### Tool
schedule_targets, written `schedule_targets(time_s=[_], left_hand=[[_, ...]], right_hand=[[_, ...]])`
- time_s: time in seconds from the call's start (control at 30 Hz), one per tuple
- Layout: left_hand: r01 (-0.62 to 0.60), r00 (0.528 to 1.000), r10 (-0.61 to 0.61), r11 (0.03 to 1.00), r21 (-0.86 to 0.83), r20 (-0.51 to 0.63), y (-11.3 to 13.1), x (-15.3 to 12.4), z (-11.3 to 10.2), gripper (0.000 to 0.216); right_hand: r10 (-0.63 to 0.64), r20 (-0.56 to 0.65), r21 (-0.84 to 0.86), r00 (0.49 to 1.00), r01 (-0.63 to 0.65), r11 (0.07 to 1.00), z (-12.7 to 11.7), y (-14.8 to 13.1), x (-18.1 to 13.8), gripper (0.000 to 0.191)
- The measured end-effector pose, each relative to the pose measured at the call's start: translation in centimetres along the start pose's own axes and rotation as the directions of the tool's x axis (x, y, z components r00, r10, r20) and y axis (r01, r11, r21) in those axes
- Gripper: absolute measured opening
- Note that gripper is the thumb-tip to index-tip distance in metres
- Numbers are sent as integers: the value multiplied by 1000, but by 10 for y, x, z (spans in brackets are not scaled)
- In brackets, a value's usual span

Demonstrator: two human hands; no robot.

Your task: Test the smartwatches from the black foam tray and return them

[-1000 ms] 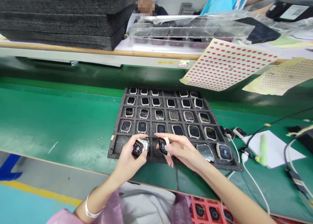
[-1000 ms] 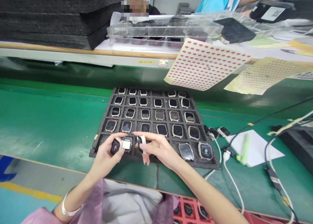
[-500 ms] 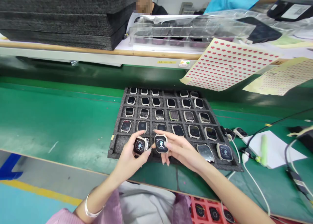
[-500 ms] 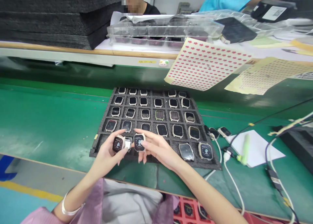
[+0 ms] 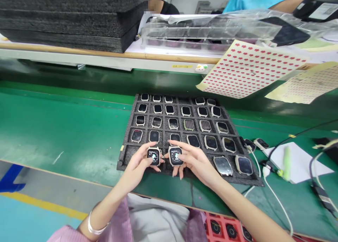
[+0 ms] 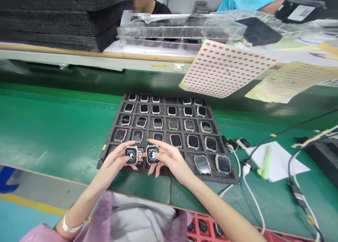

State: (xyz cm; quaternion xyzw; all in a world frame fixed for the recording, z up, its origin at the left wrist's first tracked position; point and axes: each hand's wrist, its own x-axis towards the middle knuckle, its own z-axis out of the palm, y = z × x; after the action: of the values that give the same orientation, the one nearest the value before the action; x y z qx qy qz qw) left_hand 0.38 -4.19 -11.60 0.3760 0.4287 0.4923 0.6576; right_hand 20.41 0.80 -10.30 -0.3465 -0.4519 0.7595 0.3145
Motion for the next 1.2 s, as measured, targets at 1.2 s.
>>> schedule_targets(time_s=[1.2], left_hand=[[-51, 999, 51, 998, -37, 8, 9, 0, -7, 39]], right_hand=[[-372, 217, -946, 903, 288, 147, -26, -8, -6, 40]])
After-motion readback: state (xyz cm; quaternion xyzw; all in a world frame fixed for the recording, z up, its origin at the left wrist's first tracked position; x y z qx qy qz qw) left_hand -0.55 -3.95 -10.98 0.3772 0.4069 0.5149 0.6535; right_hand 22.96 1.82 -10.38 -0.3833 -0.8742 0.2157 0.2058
